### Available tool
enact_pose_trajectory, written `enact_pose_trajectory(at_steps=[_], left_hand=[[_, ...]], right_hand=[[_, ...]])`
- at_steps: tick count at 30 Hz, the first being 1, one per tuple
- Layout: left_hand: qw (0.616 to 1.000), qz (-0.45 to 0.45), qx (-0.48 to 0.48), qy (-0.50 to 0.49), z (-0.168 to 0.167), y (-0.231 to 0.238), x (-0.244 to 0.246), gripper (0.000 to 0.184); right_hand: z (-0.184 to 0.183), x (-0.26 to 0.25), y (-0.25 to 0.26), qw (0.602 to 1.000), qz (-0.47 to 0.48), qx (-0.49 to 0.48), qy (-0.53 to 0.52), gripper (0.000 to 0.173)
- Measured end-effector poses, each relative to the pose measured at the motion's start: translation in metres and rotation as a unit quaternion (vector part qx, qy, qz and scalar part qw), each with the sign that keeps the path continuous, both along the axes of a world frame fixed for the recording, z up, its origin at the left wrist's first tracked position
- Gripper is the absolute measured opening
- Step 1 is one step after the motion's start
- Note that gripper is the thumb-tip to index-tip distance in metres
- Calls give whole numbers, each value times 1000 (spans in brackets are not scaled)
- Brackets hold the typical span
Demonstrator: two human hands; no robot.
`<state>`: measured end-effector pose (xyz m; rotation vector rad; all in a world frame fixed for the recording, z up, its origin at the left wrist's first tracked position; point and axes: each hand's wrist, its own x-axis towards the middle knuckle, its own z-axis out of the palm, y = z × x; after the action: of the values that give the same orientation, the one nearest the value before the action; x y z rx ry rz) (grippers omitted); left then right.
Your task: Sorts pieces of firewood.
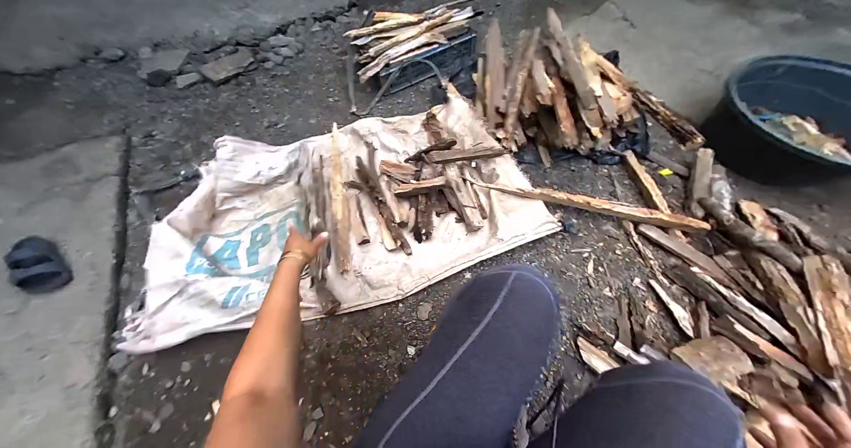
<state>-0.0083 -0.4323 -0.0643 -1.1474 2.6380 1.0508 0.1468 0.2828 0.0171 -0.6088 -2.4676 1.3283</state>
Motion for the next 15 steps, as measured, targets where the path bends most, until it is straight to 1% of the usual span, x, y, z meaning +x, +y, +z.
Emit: enact_pose_trajectory(at_steps=[1,3,5,7,9,11,13,15], left_hand=[[1000,-22,-10,-2,4,6,0,91],[996,-91,-21,12,20,32,-10,79],[981,-188,-39,34,37,70,-32,76],[952,-287,-48,89,63,116,-55,72],[905,-393,-46,154,93,173,-75,73],[843,-491,-57,210,121,239,-83,82],[779,-574,-65,243,145,314,-77,85],[731,-637,-63,238,162,385,-59,82]], right_hand=[[-17,9,9,1000,-15,1,-12,70],[-49,30,18,997,-58,25,-47,58],[-76,49,29,985,-94,25,-142,46],[-107,64,40,966,-120,-23,-228,42],[-146,76,51,954,-134,-73,-259,41],[-174,84,54,944,-156,-95,-276,44],[-185,84,54,935,-186,-75,-294,52],[-185,79,62,930,-214,-26,-298,67]])
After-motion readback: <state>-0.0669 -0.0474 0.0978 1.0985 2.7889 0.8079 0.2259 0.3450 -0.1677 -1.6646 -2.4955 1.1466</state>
